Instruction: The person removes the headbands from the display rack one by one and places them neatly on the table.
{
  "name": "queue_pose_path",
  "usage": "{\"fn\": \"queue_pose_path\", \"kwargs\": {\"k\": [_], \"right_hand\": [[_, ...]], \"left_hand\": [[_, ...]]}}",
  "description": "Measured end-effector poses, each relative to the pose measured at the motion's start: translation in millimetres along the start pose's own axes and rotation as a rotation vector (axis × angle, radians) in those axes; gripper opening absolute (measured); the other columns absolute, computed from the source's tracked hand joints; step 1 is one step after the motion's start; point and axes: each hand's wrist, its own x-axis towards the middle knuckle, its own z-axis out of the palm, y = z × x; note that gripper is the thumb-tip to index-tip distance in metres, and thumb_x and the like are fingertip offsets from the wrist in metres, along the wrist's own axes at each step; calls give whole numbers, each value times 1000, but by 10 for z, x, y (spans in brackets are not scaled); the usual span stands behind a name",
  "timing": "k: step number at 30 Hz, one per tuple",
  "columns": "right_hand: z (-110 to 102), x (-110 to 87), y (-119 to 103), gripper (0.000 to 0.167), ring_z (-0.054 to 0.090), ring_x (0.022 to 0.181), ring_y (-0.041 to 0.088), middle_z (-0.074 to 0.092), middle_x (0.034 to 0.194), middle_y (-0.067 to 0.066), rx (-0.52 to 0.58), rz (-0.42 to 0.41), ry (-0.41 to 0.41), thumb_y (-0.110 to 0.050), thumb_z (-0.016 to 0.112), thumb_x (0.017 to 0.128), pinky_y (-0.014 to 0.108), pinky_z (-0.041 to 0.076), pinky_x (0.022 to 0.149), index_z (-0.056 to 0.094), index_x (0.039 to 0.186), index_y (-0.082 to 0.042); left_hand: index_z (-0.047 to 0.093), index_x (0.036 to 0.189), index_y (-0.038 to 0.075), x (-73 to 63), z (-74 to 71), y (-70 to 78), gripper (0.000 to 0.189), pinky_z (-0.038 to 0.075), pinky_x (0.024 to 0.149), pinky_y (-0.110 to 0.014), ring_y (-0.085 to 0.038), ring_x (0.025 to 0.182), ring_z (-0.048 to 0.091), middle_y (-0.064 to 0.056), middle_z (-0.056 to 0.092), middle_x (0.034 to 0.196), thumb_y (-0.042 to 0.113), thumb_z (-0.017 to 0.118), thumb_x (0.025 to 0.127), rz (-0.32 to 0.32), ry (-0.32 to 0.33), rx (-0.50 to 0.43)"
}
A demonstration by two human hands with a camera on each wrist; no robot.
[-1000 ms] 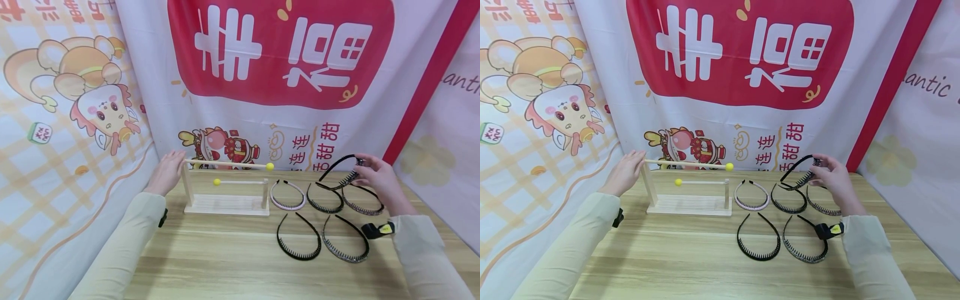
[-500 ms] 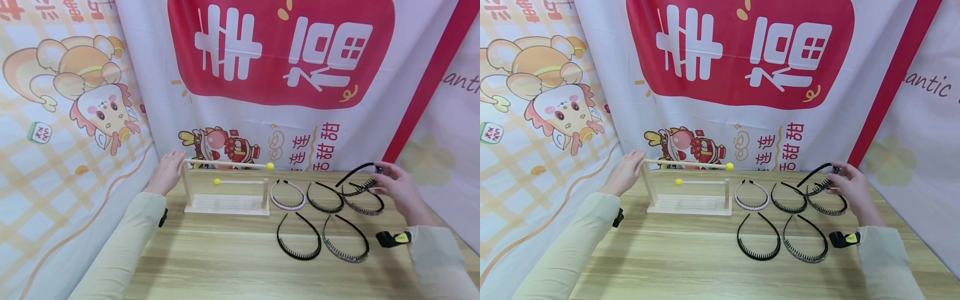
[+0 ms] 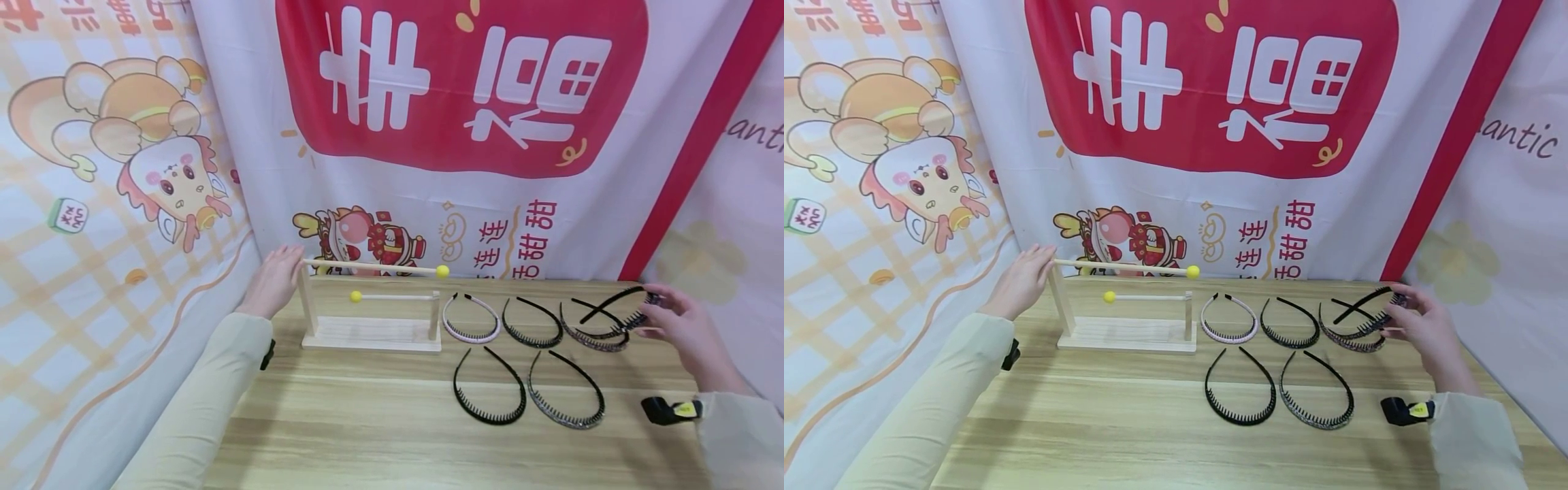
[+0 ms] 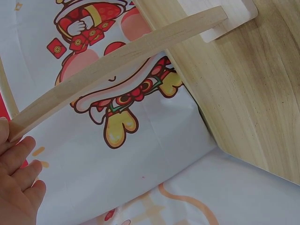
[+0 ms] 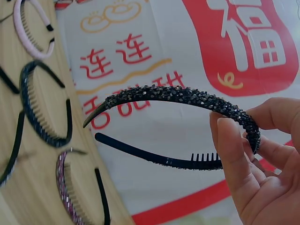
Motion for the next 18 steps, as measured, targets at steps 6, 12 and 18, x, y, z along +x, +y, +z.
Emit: {"fn": "queue_pose_path", "kwargs": {"k": [6,12,18], "right_hand": [[-143,-111,49,34,61,65,13,59,83,-1,-35,6,0,4,56,89,26,56,57,60,106,-25],[-271,-217,110,36,61,63,13,58,81,-2,-57,29,10,7,53,89,25,55,55,61,100,-27],[-414,-336,176,36,60,64,12,58,81,-4,-167,95,8,3,55,90,26,56,56,60,99,-32]], "left_hand": [[37,135,-6,1,6,-14,41,10,110,-47,-41,131,24,-25,35,139,15,38,100,-8,-6,-3],[37,135,-6,5,19,-26,41,10,110,-47,-41,131,24,-25,35,138,15,37,100,-1,-7,-4],[37,135,-6,10,30,-27,41,10,110,-48,-41,131,24,-25,36,138,15,38,100,3,-5,-2]]}}
